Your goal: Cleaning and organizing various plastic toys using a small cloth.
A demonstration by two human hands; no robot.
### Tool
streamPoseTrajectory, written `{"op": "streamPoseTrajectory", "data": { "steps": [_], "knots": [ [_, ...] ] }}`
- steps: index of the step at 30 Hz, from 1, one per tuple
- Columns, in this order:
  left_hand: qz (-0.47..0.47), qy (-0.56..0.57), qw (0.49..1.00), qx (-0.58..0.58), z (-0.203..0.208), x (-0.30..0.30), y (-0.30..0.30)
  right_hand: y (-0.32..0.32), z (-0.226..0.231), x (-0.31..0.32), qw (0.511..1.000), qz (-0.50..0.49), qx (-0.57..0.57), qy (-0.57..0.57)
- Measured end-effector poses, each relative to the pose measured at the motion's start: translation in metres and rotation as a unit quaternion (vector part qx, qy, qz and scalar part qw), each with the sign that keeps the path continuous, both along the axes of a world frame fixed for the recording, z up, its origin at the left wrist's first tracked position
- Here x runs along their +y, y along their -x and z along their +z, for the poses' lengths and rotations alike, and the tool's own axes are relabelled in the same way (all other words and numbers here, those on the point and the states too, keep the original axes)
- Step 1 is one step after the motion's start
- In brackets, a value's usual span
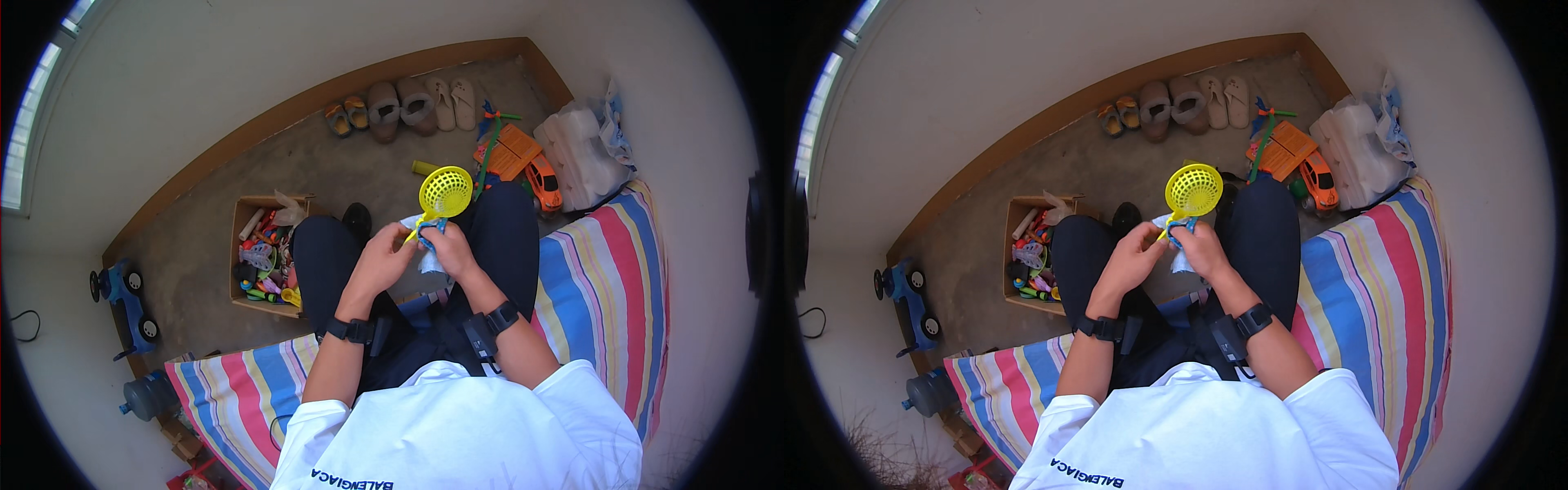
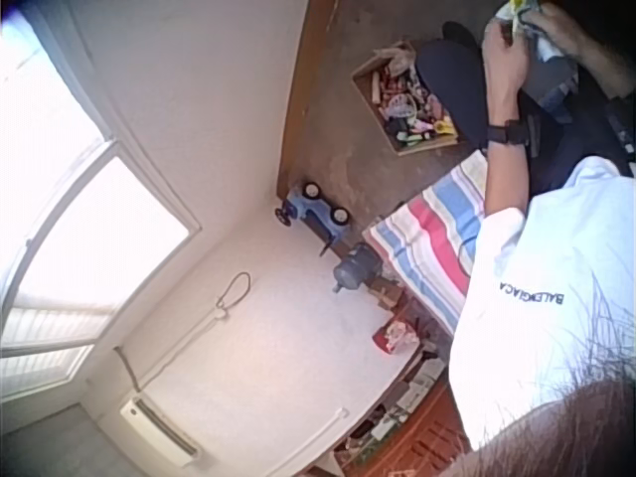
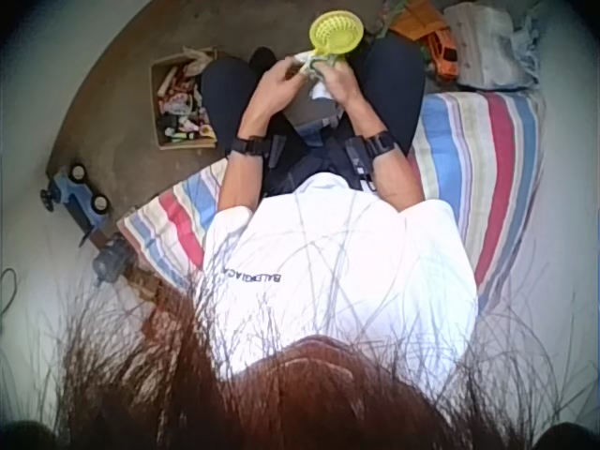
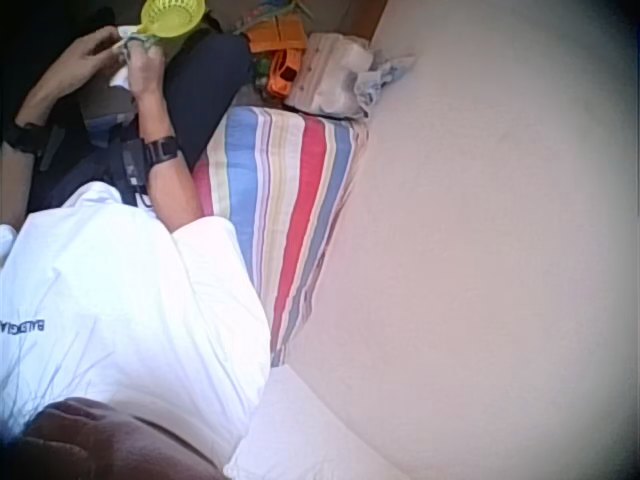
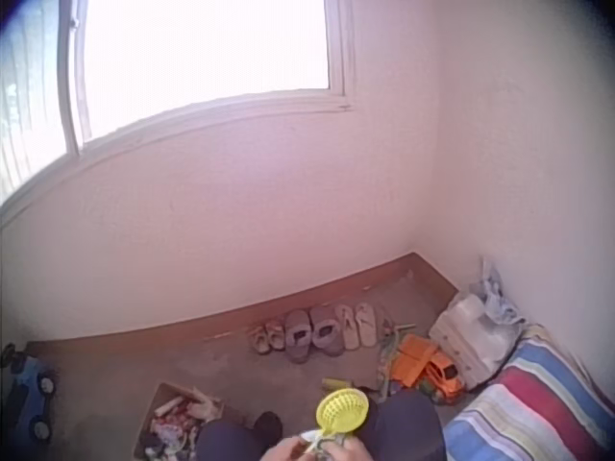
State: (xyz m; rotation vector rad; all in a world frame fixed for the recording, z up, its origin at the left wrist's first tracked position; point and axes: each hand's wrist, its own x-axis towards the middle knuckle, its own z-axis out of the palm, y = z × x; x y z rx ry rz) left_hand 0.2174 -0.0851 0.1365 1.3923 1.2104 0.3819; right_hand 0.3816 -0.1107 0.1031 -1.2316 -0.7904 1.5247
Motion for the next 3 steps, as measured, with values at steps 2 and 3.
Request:
{"op": "streamPoseTrajectory", "data": {
  "steps": [2,3],
  "knots": [
    [0.074,-0.097,0.992,-0.033,-0.019,-0.002,0.002,0.002,0.002,0.001,0.998,0.013,-0.056,0.018],
    [0.072,-0.096,0.992,-0.033,-0.02,-0.002,0.001,-0.001,-0.003,0.001,0.993,0.03,-0.111,0.02]
  ]
}}
